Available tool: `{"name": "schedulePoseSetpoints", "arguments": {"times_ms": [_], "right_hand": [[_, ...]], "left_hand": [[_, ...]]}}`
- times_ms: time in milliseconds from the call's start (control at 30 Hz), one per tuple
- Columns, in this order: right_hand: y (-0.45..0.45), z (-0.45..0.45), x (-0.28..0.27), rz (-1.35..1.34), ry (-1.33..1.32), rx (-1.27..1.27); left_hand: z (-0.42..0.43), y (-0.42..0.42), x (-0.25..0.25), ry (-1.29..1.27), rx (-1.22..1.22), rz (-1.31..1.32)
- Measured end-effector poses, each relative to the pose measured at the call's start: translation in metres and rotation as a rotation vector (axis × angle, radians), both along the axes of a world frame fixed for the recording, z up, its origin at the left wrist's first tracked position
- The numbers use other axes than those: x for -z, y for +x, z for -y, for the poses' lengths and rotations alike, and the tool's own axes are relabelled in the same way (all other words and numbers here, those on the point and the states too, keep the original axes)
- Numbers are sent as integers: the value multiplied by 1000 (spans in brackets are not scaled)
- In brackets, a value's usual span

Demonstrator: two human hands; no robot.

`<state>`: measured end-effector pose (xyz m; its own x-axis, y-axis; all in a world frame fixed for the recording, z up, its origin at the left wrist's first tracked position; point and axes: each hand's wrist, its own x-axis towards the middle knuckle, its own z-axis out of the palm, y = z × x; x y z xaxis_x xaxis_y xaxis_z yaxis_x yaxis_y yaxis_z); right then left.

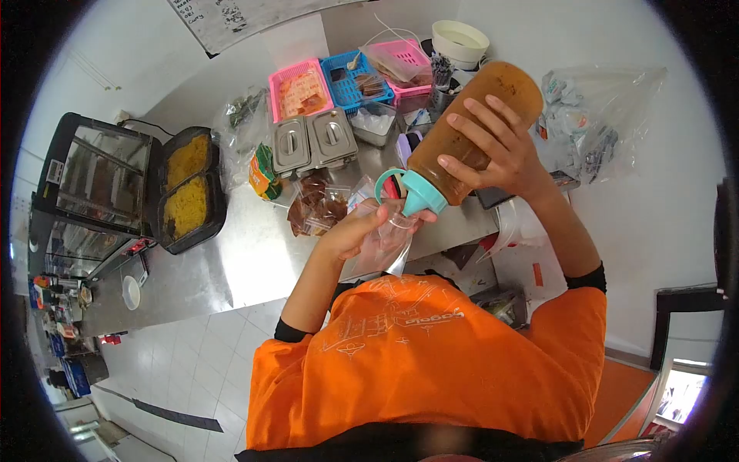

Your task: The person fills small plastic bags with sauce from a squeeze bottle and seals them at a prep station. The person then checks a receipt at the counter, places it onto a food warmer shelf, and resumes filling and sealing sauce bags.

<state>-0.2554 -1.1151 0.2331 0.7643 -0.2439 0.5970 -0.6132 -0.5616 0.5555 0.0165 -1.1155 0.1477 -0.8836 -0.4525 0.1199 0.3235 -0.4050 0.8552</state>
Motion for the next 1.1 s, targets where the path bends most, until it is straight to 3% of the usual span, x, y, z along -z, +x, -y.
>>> {"name": "schedulePoseSetpoints", "arguments": {"times_ms": [200, 433, 633, 733, 933, 1100], "right_hand": [[5, -3, -22, -89, -76, 16], [14, -6, -44, -107, -124, 10], [13, -11, -45, -129, -91, 54], [14, -12, -48, -122, -88, 69], [4, -15, -39, -131, -52, 90], [0, -22, -32, -95, 16, 134]], "left_hand": [[-1, 1, 2, 211, 47, -63], [8, -4, 2, 316, 174, -318], [8, -3, -3, 273, 138, -335], [7, -4, -8, 244, 37, -191], [8, -10, -7, 307, 25, -155], [18, -16, 5, 386, 211, -339]]}}
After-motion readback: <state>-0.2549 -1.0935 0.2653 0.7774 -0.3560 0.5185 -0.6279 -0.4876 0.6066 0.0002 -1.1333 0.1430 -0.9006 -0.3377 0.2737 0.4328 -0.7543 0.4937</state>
